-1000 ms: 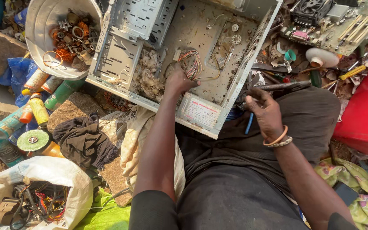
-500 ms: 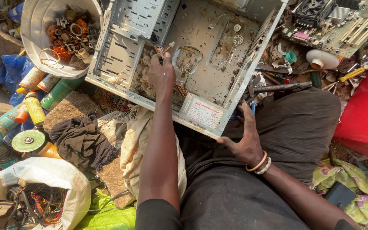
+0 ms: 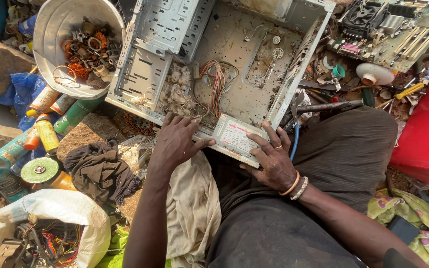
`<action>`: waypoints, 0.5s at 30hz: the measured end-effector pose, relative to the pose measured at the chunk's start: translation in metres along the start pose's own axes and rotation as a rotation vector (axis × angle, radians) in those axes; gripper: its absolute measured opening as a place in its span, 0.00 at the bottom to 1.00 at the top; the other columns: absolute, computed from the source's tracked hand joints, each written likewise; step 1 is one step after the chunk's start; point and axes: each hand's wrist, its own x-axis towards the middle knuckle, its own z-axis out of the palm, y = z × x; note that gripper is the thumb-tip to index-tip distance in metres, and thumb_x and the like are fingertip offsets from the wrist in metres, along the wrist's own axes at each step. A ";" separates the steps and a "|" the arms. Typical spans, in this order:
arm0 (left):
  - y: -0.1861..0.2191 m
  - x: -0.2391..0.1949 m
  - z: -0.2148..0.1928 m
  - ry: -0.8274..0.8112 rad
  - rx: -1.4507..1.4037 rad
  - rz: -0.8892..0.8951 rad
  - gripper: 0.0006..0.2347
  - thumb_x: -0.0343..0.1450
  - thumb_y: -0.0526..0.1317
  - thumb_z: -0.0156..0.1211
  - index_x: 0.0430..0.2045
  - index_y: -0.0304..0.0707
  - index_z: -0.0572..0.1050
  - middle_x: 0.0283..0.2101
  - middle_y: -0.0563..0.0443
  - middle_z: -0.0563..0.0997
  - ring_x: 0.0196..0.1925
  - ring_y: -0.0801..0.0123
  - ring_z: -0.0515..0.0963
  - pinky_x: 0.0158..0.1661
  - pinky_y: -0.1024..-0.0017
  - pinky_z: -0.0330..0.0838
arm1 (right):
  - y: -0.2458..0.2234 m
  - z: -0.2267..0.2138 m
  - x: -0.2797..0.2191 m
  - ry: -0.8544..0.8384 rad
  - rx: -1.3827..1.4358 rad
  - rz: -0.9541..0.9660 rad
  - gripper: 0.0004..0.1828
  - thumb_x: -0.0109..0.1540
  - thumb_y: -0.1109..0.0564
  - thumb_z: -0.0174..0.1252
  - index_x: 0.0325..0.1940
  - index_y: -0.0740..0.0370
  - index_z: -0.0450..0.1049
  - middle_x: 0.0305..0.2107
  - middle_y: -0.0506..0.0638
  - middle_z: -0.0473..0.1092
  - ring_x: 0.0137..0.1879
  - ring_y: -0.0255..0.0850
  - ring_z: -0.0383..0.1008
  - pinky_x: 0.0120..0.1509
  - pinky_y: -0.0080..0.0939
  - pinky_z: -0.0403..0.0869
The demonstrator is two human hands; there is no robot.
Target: The person removes the motherboard from a computer case using pliers and a screwdriver, then unscrews and removes the power supply unit. The person works outdoors on the ground surrounded by scrap materials.
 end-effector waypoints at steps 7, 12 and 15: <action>0.005 0.023 -0.016 0.175 0.043 0.048 0.27 0.76 0.63 0.50 0.19 0.38 0.79 0.23 0.45 0.77 0.29 0.62 0.73 0.50 0.59 0.61 | -0.001 -0.024 0.025 0.051 0.130 0.082 0.22 0.55 0.44 0.72 0.38 0.64 0.74 0.66 0.58 0.62 0.81 0.57 0.44 0.84 0.64 0.43; 0.024 0.078 -0.059 0.376 -0.005 0.048 0.29 0.78 0.58 0.50 0.04 0.45 0.70 0.08 0.54 0.64 0.13 0.64 0.58 0.36 0.58 0.60 | 0.019 -0.098 0.064 0.159 0.310 0.118 0.19 0.64 0.46 0.64 0.41 0.65 0.71 0.71 0.62 0.57 0.85 0.61 0.38 0.88 0.65 0.45; 0.036 0.133 -0.091 0.493 -0.025 0.028 0.31 0.77 0.61 0.50 0.02 0.47 0.66 0.05 0.56 0.59 0.10 0.68 0.51 0.25 0.61 0.56 | 0.043 -0.146 0.095 0.200 0.288 0.146 0.22 0.70 0.43 0.59 0.45 0.68 0.69 0.69 0.63 0.59 0.86 0.61 0.46 0.87 0.62 0.52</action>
